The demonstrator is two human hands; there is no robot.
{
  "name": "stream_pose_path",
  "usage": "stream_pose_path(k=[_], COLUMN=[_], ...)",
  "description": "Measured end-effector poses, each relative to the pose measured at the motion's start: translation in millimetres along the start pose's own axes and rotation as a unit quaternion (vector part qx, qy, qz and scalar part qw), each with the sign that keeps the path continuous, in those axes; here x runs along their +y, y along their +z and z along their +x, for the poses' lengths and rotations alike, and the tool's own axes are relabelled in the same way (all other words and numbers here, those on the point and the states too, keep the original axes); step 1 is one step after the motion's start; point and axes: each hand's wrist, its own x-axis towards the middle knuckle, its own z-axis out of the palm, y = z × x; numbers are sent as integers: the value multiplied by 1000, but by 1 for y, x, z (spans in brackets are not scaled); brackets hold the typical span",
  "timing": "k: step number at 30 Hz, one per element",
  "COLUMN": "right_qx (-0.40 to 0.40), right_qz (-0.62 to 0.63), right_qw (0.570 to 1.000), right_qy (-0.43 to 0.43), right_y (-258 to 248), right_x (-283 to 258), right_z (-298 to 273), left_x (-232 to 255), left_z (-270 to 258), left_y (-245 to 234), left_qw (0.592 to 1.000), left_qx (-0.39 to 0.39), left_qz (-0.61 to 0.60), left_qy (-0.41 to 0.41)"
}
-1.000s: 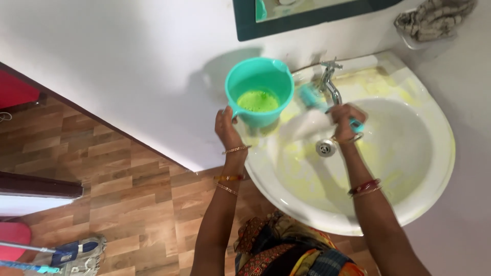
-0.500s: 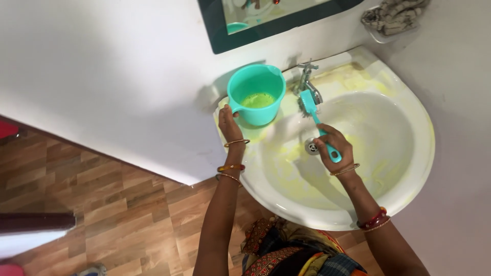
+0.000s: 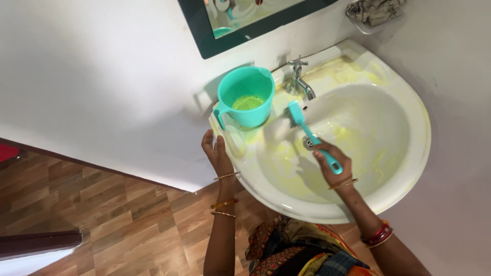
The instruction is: The person scrubs a white bathroom sink with a blue brush and yellow cleaning solution, repeatedly dipping the brush into a green cup and scrubbing the basin, faucet, and surrounding surfaces. The person occasionally rinses the brush under running water and continues scrubbing until the end of the clip.
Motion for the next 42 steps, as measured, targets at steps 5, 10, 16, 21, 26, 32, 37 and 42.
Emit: stream_pose_path(k=[5,10,16,21,26,32,37,42], right_qx=[-49,-215,-160,-201,-227,-195,-342,-370], right_qz=[-6,-84,-388,-208,-103,-433,-169,-513], right_qw=[997,955,900,939,961,880,900,772], right_qy=[53,185,119,186,121,-18,210,54], right_y=[3,-11,-94,-82,-96,-193,-164,-195], right_x=[1,-8,1,10,36,16,-13,-63], right_z=[-21,-47,4,-22,-49,6,11,55], left_x=[3,-16,-27,-24,-14,-26,-31,-32], left_z=[-41,-94,-137,-144,-157,-168,-173,-175], left_y=[-11,-21,-37,-48,-52,-24,-18,-18], left_qw=[999,999,998,998,983,906,889,881], left_qx=[-36,-39,-61,-68,-132,-175,-147,-127], left_qz=[-13,-23,-5,4,120,369,422,437], left_qy=[5,-6,-20,3,49,110,99,127])
